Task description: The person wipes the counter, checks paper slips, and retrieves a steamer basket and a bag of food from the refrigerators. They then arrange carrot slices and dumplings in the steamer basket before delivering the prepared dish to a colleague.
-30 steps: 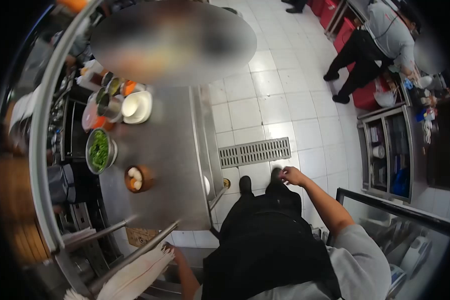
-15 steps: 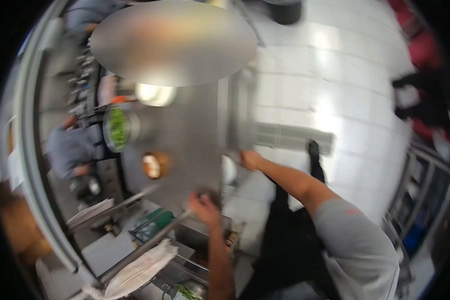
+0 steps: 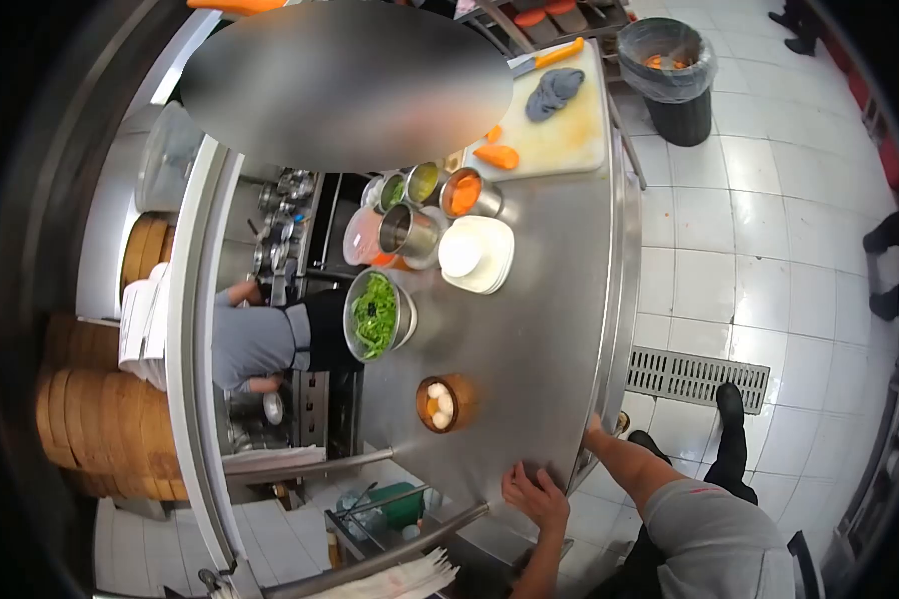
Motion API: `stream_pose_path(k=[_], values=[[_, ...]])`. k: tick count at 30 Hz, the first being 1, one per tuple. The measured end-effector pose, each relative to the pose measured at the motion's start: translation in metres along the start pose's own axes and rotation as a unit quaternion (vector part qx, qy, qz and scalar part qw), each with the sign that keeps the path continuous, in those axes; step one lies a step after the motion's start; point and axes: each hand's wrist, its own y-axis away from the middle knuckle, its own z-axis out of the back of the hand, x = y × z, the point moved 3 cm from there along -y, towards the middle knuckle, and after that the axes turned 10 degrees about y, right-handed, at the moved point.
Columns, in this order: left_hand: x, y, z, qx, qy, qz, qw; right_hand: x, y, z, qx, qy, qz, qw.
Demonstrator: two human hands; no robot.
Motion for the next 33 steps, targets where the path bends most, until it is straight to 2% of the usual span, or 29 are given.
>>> stream_pose_path(k=[1, 4, 5, 6, 7, 10, 11, 12, 13, 16, 18, 20, 21, 22, 23, 24, 25, 26, 27, 28, 29, 30, 31, 32, 33], values=[[0.000, 0.000, -0.001, 0.007, -0.001, 0.008, 1.000, -0.013, -0.012, -0.024, 0.043, -0.030, -0.011, 0.999], [0.004, 0.002, -0.003, 0.018, -0.008, 0.015, 1.000, 0.013, 0.014, 0.030, 0.086, 0.040, -0.039, 0.995], [0.005, 0.003, -0.003, 0.020, -0.009, 0.012, 1.000, 0.001, -0.003, -0.012, 0.006, -0.116, -0.033, 0.993], [0.006, 0.003, -0.004, 0.015, -0.012, 0.011, 1.000, -0.016, -0.022, -0.062, -0.071, -0.287, 0.000, 0.955], [0.006, 0.003, -0.005, 0.010, -0.015, 0.008, 1.000, -0.031, -0.038, -0.108, -0.133, -0.418, 0.052, 0.897], [0.007, 0.003, -0.007, 0.006, -0.014, 0.006, 1.000, 0.013, 0.011, 0.001, 0.029, -0.413, -0.117, 0.903], [0.008, 0.003, -0.007, 0.002, -0.014, 0.003, 1.000, 0.018, 0.020, 0.014, 0.026, -0.414, -0.113, 0.903], [0.008, 0.003, -0.007, 0.003, -0.014, -0.001, 1.000, 0.025, 0.028, 0.033, -0.104, -0.294, -0.048, 0.949], [0.008, 0.002, -0.007, 0.000, -0.014, -0.003, 1.000, 0.033, 0.035, 0.053, -0.231, -0.164, 0.021, 0.959], [0.005, 0.001, -0.007, -0.022, -0.021, -0.015, 0.999, 0.055, 0.086, 0.145, -0.233, -0.121, 0.105, 0.959], [0.008, 0.001, -0.007, -0.030, -0.012, -0.012, 0.999, 0.025, 0.088, 0.133, -0.124, -0.188, -0.019, 0.974], [0.008, 0.000, -0.008, -0.047, -0.023, -0.024, 0.998, -0.001, 0.122, 0.186, -0.077, -0.180, -0.082, 0.977], [0.006, -0.001, -0.006, -0.067, -0.010, -0.019, 0.998, -0.028, 0.131, 0.193, -0.141, -0.183, -0.063, 0.971], [0.006, -0.001, -0.006, -0.056, -0.017, -0.014, 0.998, -0.056, 0.141, 0.208, -0.168, -0.188, -0.047, 0.967], [0.006, -0.001, -0.005, -0.044, -0.025, -0.008, 0.999, -0.084, 0.155, 0.232, -0.116, -0.194, -0.075, 0.971], [0.008, -0.002, -0.004, -0.063, -0.009, -0.002, 0.998, -0.110, 0.172, 0.260, -0.118, -0.174, -0.085, 0.974], [0.010, -0.002, -0.005, -0.062, -0.022, 0.002, 0.998, -0.142, 0.187, 0.279, -0.162, -0.173, -0.087, 0.968], [0.010, -0.001, -0.008, -0.058, -0.033, 0.006, 0.998, -0.185, 0.192, 0.295, -0.193, -0.153, -0.026, 0.969], [0.009, -0.001, -0.007, -0.060, -0.026, 0.013, 0.998, -0.241, 0.198, 0.300, -0.158, -0.167, -0.080, 0.970], [0.008, -0.001, -0.006, -0.061, -0.020, 0.021, 0.998, -0.293, 0.203, 0.311, -0.103, -0.281, -0.138, 0.944], [0.006, 0.000, -0.007, -0.071, -0.003, 0.024, 0.997, -0.313, 0.226, 0.348, -0.103, -0.352, -0.093, 0.926], [0.007, -0.002, -0.006, -0.088, 0.013, 0.041, 0.995, -0.297, 0.263, 0.405, -0.102, -0.314, -0.189, 0.925], [0.016, -0.006, -0.006, -0.102, 0.028, 0.055, 0.993, -0.315, 0.280, 0.436, -0.165, -0.184, -0.141, 0.959], [0.033, -0.018, -0.006, -0.079, 0.131, 0.099, 0.983, -0.337, 0.298, 0.456, -0.176, -0.256, -0.199, 0.930], [0.057, -0.030, -0.011, -0.051, 0.231, 0.144, 0.961, -0.345, 0.321, 0.481, -0.188, -0.259, -0.194, 0.927]])
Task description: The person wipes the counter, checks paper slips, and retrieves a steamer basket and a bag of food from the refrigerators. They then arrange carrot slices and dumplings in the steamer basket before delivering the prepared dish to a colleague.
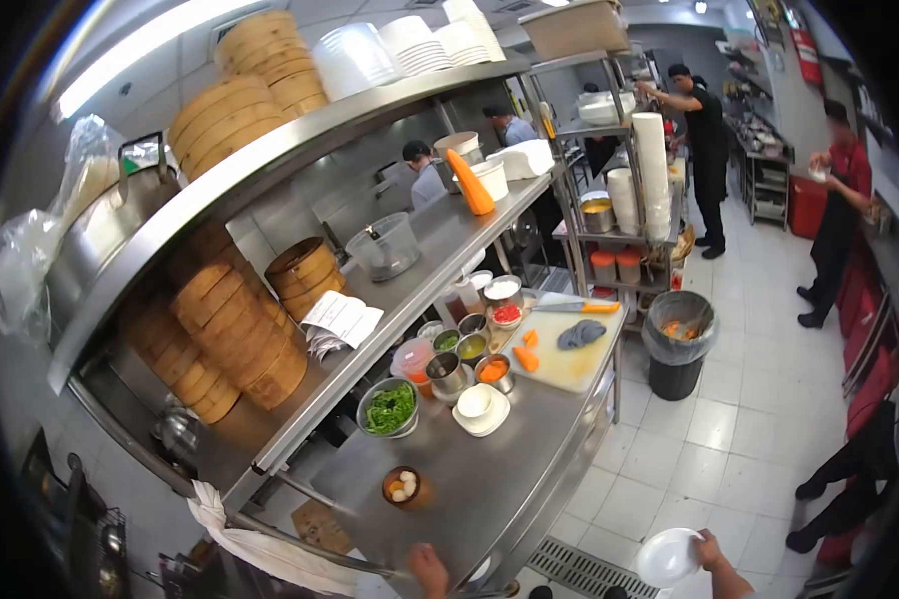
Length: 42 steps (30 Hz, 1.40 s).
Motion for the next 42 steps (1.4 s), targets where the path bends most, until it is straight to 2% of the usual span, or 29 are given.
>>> stream_pose_path(k=[2, 4, 5, 6, 7, 8, 9, 10, 11, 14, 16, 17, 19, 22, 24, 26, 28, 30, 31, 33, 34, 36, 37, 38, 40, 42], values=[[0.052, -0.048, 0.000, -0.191, 0.007, -0.009, 0.982, 0.001, 0.019, 0.042, -0.025, -0.007, 0.018, 1.000], [0.086, -0.107, 0.013, -0.197, 0.001, 0.058, 0.979, -0.019, 0.026, 0.071, -0.115, -0.073, 0.000, 0.991], [0.101, -0.136, 0.018, -0.190, 0.126, 0.130, 0.965, -0.007, 0.046, 0.076, -0.124, -0.067, 0.024, 0.990], [0.107, -0.161, 0.018, -0.176, 0.247, 0.199, 0.932, -0.007, 0.060, 0.072, -0.134, -0.062, 0.021, 0.989], [0.094, -0.175, 0.022, -0.165, 0.253, 0.202, 0.932, -0.013, 0.066, 0.064, -0.140, -0.064, 0.049, 0.987], [0.083, -0.186, 0.025, -0.082, 0.264, 0.254, 0.927, -0.014, 0.070, 0.056, -0.147, -0.067, 0.078, 0.984], [0.063, -0.193, 0.027, 0.001, 0.270, 0.302, 0.914, -0.011, 0.076, 0.042, -0.119, -0.100, 0.038, 0.987], [0.058, -0.203, 0.025, 0.010, 0.275, 0.301, 0.913, -0.009, 0.082, 0.027, -0.131, -0.022, 0.045, 0.990], [0.055, -0.212, 0.023, 0.048, 0.260, 0.291, 0.920, -0.001, 0.090, 0.009, -0.122, -0.033, -0.014, 0.992], [0.038, -0.216, 0.026, 0.126, 0.229, 0.280, 0.924, 0.067, 0.128, -0.042, -0.079, -0.013, 0.001, 0.997], [0.040, -0.220, 0.025, 0.082, 0.247, 0.263, 0.929, 0.114, 0.144, -0.071, -0.029, -0.088, -0.062, 0.994], [0.037, -0.225, 0.024, 0.088, 0.245, 0.261, 0.930, 0.123, 0.143, -0.079, -0.034, -0.092, -0.064, 0.993], [0.032, -0.229, 0.026, 0.117, 0.176, 0.226, 0.951, 0.137, 0.137, -0.099, 0.015, -0.106, -0.029, 0.994], [0.025, -0.220, 0.017, 0.078, 0.150, 0.186, 0.968, 0.170, 0.133, -0.122, 0.011, -0.108, 0.021, 0.994], [0.020, -0.210, 0.008, 0.087, 0.159, 0.186, 0.966, 0.176, 0.119, -0.137, 0.014, -0.121, 0.034, 0.992], [0.004, -0.192, 0.000, 0.148, 0.147, 0.142, 0.968, 0.184, 0.110, -0.152, 0.005, -0.111, 0.040, 0.993], [-0.019, -0.169, -0.010, 0.166, 0.129, 0.150, 0.966, 0.190, 0.101, -0.172, -0.015, -0.115, 0.082, 0.990], [-0.058, -0.148, -0.024, 0.220, 0.013, -0.022, 0.975, 0.200, 0.098, -0.190, -0.005, -0.147, 0.074, 0.986], [-0.082, -0.134, -0.031, 0.226, 0.010, -0.026, 0.974, 0.203, 0.093, -0.198, -0.008, -0.140, 0.085, 0.987], [-0.140, -0.094, -0.056, 0.309, 0.084, -0.066, 0.945, 0.217, 0.095, -0.205, -0.034, -0.133, 0.096, 0.986], [-0.170, -0.073, -0.068, 0.344, 0.079, -0.076, 0.933, 0.209, 0.086, -0.210, -0.048, -0.127, 0.141, 0.981], [-0.230, -0.028, -0.095, 0.419, 0.047, -0.119, 0.899, 0.249, 0.125, -0.184, -0.052, -0.118, 0.100, 0.987], [-0.253, -0.003, -0.111, 0.460, 0.059, -0.110, 0.879, 0.233, 0.112, -0.178, -0.091, -0.084, 0.137, 0.983], [-0.269, 0.018, -0.133, 0.494, 0.051, -0.133, 0.858, 0.235, 0.118, -0.165, -0.101, -0.110, 0.144, 0.978], [-0.295, 0.060, -0.168, 0.500, -0.008, -0.217, 0.838, 0.213, 0.112, -0.137, -0.084, -0.187, 0.150, 0.967], [-0.329, 0.087, -0.187, 0.530, -0.050, -0.257, 0.806, 0.196, 0.124, -0.101, -0.133, -0.203, 0.122, 0.962]])
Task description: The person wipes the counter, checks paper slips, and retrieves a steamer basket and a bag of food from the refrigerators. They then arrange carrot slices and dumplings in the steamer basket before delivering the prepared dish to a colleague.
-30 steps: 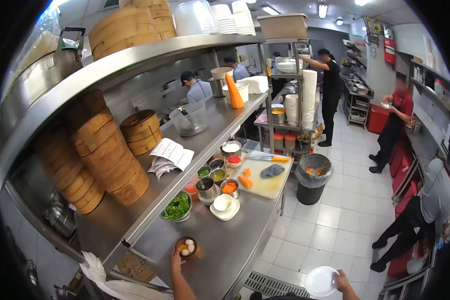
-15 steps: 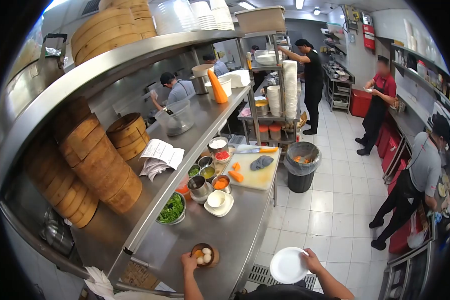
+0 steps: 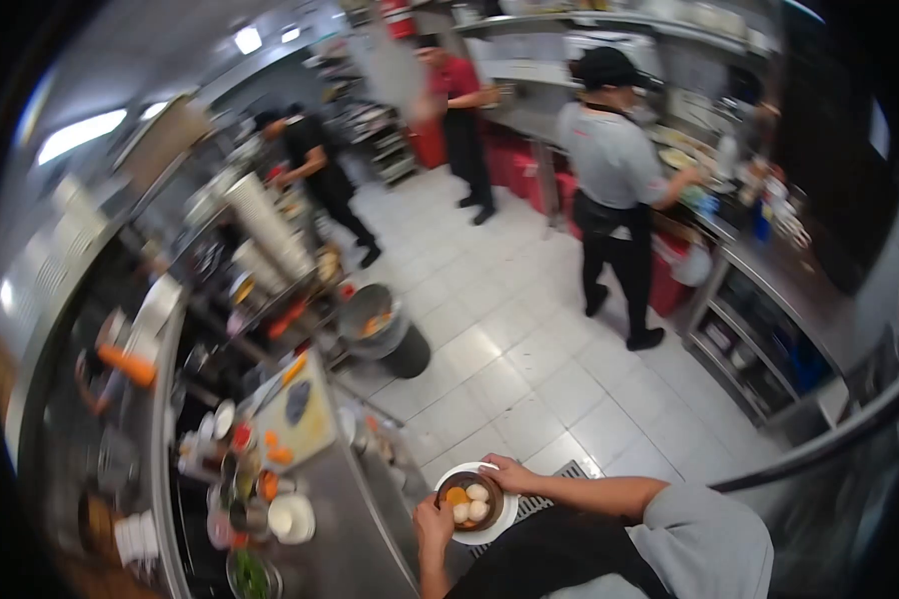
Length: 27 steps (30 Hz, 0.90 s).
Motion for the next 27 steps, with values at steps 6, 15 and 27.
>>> stream_pose_path(k=[6, 15, 27], values=[[-0.083, -0.067, -0.107, 0.165, 0.183, -0.075, 0.966, -0.029, 0.025, 0.159, -0.125, -0.016, -0.014, 0.992], [-0.039, -0.185, -0.205, 0.329, 0.178, 0.013, 0.927, -0.102, 0.170, 0.351, -0.457, -0.137, -0.087, 0.874], [0.045, -0.315, -0.311, 0.496, -0.159, 0.058, 0.852, -0.171, 0.376, 0.492, -0.863, -0.276, 0.056, 0.419]])
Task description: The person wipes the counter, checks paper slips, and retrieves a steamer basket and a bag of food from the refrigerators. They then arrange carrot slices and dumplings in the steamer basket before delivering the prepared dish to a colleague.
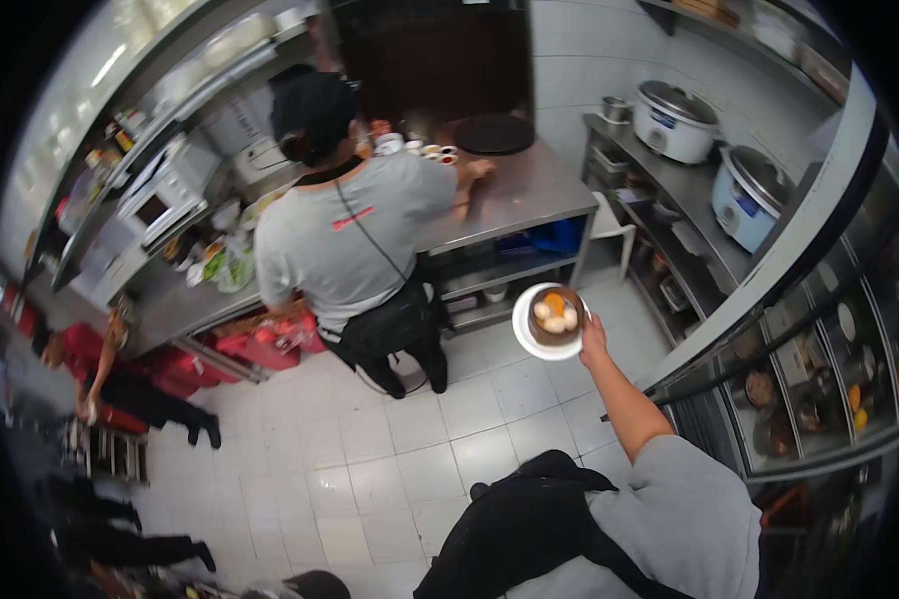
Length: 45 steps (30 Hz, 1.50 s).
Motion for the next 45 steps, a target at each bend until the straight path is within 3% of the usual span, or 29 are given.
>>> stream_pose_path(k=[4, 6, 7, 8, 11, 13, 16, 18, 21, 24, 28, 32, 33, 34, 35, 38, 40, 44, 45], values=[[-0.078, -0.061, 0.045, 0.011, 0.090, -0.026, 0.996, 0.029, -0.035, -0.017, -0.114, -0.053, 0.040, 0.991], [-0.138, -0.092, 0.085, -0.012, 0.182, -0.080, 0.980, 0.032, -0.065, -0.025, -0.134, -0.077, 0.038, 0.987], [-0.180, -0.094, 0.100, -0.032, 0.204, -0.155, 0.966, 0.035, -0.073, -0.032, -0.142, -0.083, 0.037, 0.986], [-0.214, -0.094, 0.113, -0.066, 0.266, -0.161, 0.948, 0.032, -0.086, -0.038, -0.145, -0.087, 0.035, 0.985], [-0.297, -0.077, 0.116, -0.104, 0.211, -0.233, 0.944, 0.023, -0.131, -0.051, -0.151, -0.080, 0.031, 0.985], [-0.323, -0.070, 0.091, -0.093, 0.241, -0.233, 0.938, 0.017, -0.162, -0.064, -0.146, -0.037, 0.026, 0.988], [-0.314, -0.064, 0.016, -0.006, 0.233, -0.201, 0.952, 0.007, -0.211, -0.082, -0.131, -0.031, 0.003, 0.991], [-0.296, -0.059, -0.039, 0.055, 0.124, -0.118, 0.984, 0.001, -0.240, -0.097, -0.128, -0.026, -0.013, 0.991], [-0.282, -0.043, -0.103, 0.072, -0.034, -0.082, 0.993, -0.004, -0.278, -0.110, -0.134, -0.009, -0.031, 0.990], [-0.287, -0.033, -0.120, 0.043, -0.077, -0.078, 0.993, -0.007, -0.305, -0.120, -0.140, 0.019, -0.036, 0.989], [-0.284, -0.027, -0.122, 0.014, -0.105, -0.083, 0.991, -0.001, -0.319, -0.137, -0.164, -0.059, -0.056, 0.983], [-0.267, -0.051, -0.110, -0.013, -0.177, -0.154, 0.972, -0.007, -0.328, -0.147, -0.212, -0.123, -0.091, 0.965], [-0.284, -0.039, -0.108, -0.015, -0.123, -0.152, 0.981, -0.009, -0.329, -0.150, -0.222, -0.151, -0.103, 0.958], [-0.338, -0.004, -0.115, -0.018, -0.068, -0.151, 0.986, -0.003, -0.325, -0.153, -0.221, -0.151, -0.102, 0.958], [-0.406, 0.040, -0.123, -0.021, -0.013, -0.150, 0.988, 0.000, -0.320, -0.157, -0.179, -0.199, -0.110, 0.957], [-0.407, 0.017, -0.135, 0.002, 0.084, -0.148, 0.985, 0.004, -0.315, -0.161, -0.095, -0.266, -0.115, 0.952], [-0.329, -0.062, -0.139, -0.012, -0.037, -0.154, 0.987, 0.007, -0.315, -0.163, -0.054, -0.273, -0.127, 0.952], [-0.334, -0.050, -0.162, 0.002, -0.085, -0.108, 0.991, 0.007, -0.325, -0.168, -0.011, -0.260, -0.181, 0.948], [-0.335, -0.047, -0.164, 0.004, -0.087, -0.102, 0.991, -0.012, -0.344, -0.171, 0.050, -0.277, -0.171, 0.944]])
